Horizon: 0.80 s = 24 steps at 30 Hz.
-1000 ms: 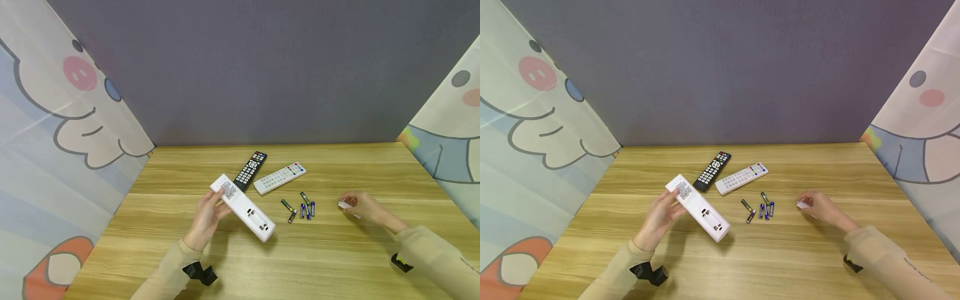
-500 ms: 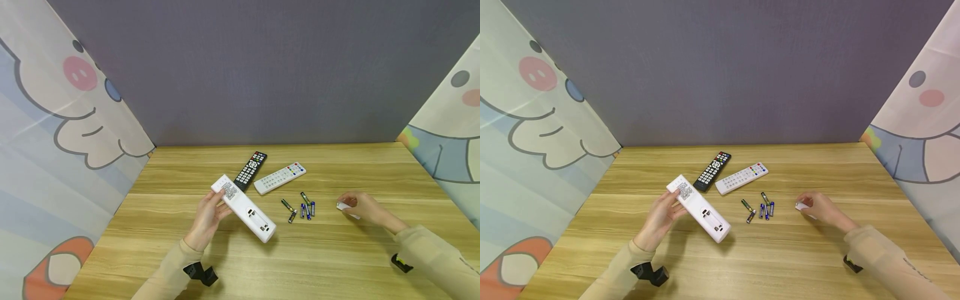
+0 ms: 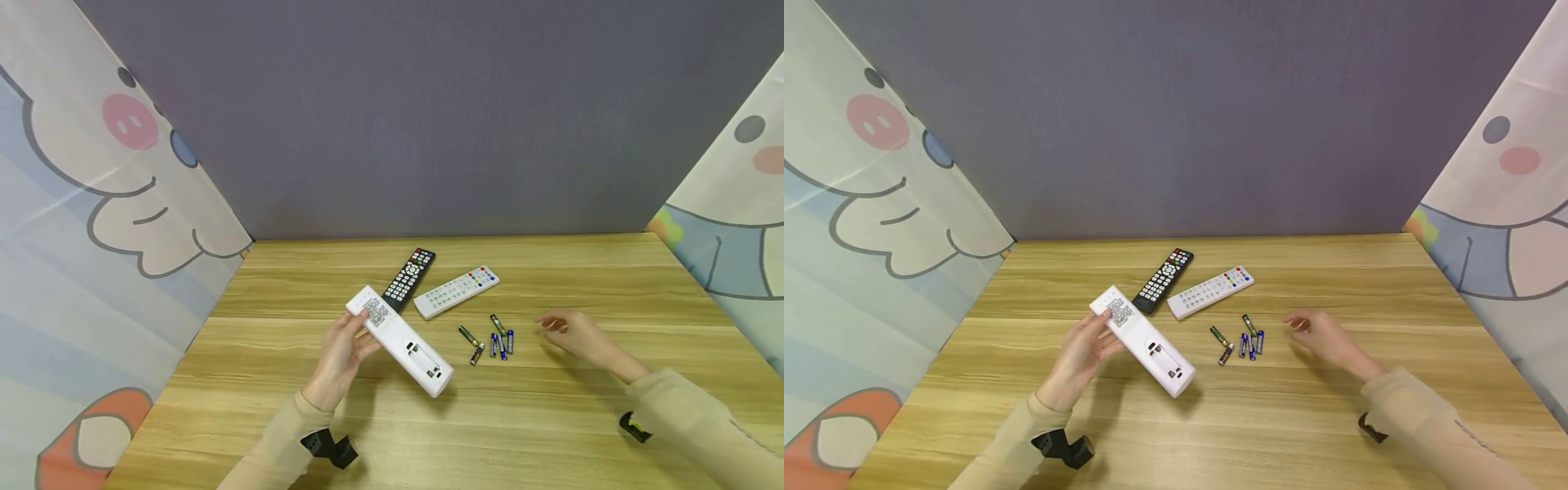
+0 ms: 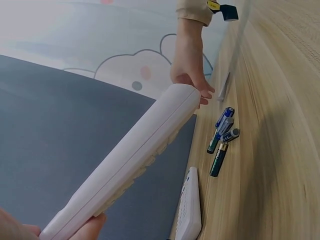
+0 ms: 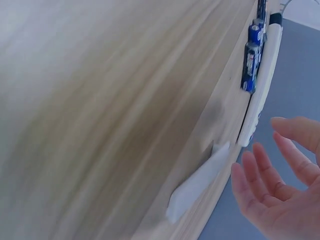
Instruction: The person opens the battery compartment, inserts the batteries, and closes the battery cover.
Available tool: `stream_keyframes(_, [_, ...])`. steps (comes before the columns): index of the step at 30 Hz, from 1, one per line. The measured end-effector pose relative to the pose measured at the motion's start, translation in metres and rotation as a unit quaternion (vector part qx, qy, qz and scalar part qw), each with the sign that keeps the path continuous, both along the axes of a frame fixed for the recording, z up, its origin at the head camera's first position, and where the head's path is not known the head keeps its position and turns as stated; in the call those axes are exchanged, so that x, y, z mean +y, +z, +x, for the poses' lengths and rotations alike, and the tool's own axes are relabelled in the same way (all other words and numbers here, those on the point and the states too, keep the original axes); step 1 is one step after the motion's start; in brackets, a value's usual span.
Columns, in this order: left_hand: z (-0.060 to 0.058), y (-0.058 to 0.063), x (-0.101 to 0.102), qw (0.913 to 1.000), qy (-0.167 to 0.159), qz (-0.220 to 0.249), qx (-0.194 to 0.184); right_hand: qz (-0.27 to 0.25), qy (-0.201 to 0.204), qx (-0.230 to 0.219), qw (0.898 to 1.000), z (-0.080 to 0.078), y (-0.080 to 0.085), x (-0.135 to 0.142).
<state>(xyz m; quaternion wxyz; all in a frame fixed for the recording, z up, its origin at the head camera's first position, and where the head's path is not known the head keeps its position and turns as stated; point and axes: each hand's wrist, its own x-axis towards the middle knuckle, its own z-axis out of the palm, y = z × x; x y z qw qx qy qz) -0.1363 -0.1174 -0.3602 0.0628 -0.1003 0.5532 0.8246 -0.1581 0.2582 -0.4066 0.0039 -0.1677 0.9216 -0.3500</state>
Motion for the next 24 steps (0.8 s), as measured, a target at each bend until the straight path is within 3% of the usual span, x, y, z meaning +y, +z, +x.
stream_keyframes(9, [0.000,0.001,0.001,0.9998,0.006,0.004,-0.017,-0.025,0.000,-0.015,1.000,-0.002,-0.001,-0.018])
stream_keyframes(24, [0.000,-0.002,0.001,0.9998,0.004,0.007,-0.021,-0.074,0.005,-0.099,0.992,-0.006,-0.003,-0.034])
